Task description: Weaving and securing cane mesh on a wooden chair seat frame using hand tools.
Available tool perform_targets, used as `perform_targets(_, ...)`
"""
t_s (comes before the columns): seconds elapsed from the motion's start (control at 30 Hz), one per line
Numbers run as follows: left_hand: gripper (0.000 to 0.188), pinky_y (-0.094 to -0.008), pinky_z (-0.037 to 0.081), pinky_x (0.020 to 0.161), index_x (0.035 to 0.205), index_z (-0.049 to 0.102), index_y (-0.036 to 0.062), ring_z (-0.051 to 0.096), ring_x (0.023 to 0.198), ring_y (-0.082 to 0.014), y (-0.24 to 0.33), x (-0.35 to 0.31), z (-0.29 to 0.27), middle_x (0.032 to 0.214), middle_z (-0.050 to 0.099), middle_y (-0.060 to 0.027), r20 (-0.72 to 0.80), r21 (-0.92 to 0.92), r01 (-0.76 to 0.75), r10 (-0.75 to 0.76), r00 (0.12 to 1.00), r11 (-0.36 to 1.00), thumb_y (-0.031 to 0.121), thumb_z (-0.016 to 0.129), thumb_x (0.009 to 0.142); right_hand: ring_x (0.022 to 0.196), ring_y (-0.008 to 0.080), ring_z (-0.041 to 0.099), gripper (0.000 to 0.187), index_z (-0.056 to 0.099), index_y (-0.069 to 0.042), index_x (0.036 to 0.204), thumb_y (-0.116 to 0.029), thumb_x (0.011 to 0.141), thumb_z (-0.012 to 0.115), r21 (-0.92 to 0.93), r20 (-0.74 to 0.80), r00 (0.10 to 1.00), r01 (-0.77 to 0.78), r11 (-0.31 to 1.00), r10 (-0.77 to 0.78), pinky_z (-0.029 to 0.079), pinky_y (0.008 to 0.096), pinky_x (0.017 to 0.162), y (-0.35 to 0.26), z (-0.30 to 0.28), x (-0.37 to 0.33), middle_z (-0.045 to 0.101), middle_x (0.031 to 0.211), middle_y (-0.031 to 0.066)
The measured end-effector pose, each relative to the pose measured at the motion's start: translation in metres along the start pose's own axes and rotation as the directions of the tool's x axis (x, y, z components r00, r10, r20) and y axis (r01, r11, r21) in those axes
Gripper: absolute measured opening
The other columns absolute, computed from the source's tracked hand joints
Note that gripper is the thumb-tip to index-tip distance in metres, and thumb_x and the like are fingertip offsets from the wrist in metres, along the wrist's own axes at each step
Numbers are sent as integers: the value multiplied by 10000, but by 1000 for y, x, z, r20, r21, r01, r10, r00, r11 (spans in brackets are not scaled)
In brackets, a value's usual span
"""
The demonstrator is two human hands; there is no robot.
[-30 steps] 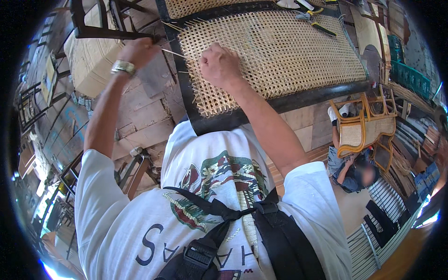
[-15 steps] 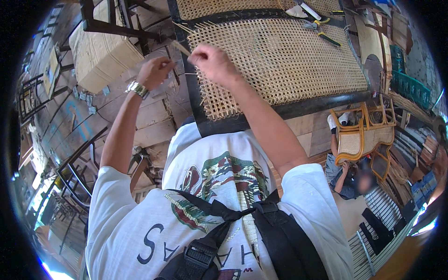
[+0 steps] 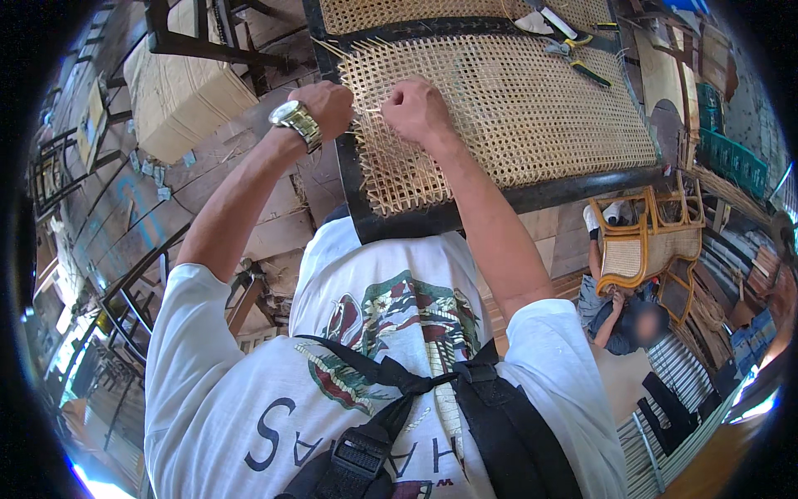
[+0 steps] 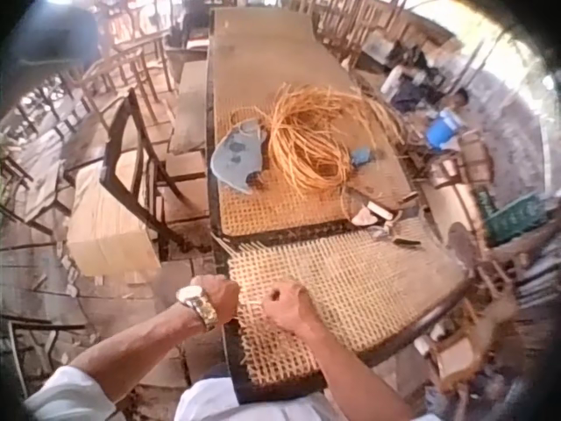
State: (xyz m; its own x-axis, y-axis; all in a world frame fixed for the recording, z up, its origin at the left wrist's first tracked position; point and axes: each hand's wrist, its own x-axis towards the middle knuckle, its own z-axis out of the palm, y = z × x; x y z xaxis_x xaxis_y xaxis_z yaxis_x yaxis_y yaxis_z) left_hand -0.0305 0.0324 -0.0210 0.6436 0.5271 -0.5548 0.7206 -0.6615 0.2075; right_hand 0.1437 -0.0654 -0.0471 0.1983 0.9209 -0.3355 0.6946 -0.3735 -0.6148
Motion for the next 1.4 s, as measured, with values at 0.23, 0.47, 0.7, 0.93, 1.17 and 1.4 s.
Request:
perform_targets(0.23, 233, -491, 607, 770, 973, 768, 22, 745, 951, -396, 16, -9, 3, 1006, 749, -236, -18, -131, 29, -32, 999, 991, 190, 615, 921, 926, 321, 696, 210, 728, -18, 786, -222, 811, 683, 99, 45, 999, -15, 995, 11, 563, 422, 871, -2, -8, 0, 686, 1030, 192)
perform_targets(0.47, 350, -484, 576, 742, 989, 730, 86, 736, 828, -372, 7, -15, 34, 877, 745, -183, -180, -258, 70, -119, 977, 964, 382, 547, 1016, 951, 331, 704, 202, 757, -46, 844, -237, 836, 691, -30, 84, 996, 31, 999, -28, 565, 420, 876, 3, -6, 5, 701, 1047, 180)
perform_targets(0.7, 599, -359, 588, 753, 830, 776, 53, 717, 597, -181, -29, 13, 26, 649, 719, -49, 308, -663, 281, -90, 947, 694, 556, 509, 1014, 1061, 311, 693, 206, 788, -124, 931, -292, 833, 721, -132, 165, 981, -77, 988, 99, 527, 471, 947, -26, 4, 3, 687, 1174, 83)
perform_targets(0.93, 525, -403, 582, 738, 911, 741, 79, 741, 784, -264, -52, -2, 15, 826, 756, -113, -67, -205, 106, -122, 990, 973, 600, 685, 897, 1070, 304, 673, 214, 771, -107, 884, -311, 832, 731, -182, -62, 998, -6, 983, -6, 482, 454, 975, -17, 26, -17, 677, 1126, 104)
perform_targets(1.17, 465, -427, 530, 649, 825, 730, 65, 707, 734, -291, -71, -35, -38, 781, 722, -128, -252, -383, -5, -99, 963, 924, 529, 722, 864, 920, 193, 674, 284, 706, -54, 1153, -260, 956, 706, 266, -90, 970, 242, 933, -226, 556, 378, 858, -16, 24, -13, 708, 1033, 69)
perform_targets(1.4, 380, -451, 572, 741, 1028, 729, 72, 737, 838, -359, -44, -19, 6, 912, 757, -165, -230, -391, -2, -96, 969, 920, 438, 656, 954, 790, 70, 607, 179, 730, -35, 1068, -194, 985, 720, 556, -61, 998, 45, 830, -13, 497, 241, 693, -24, 29, 11, 706, 871, 2)
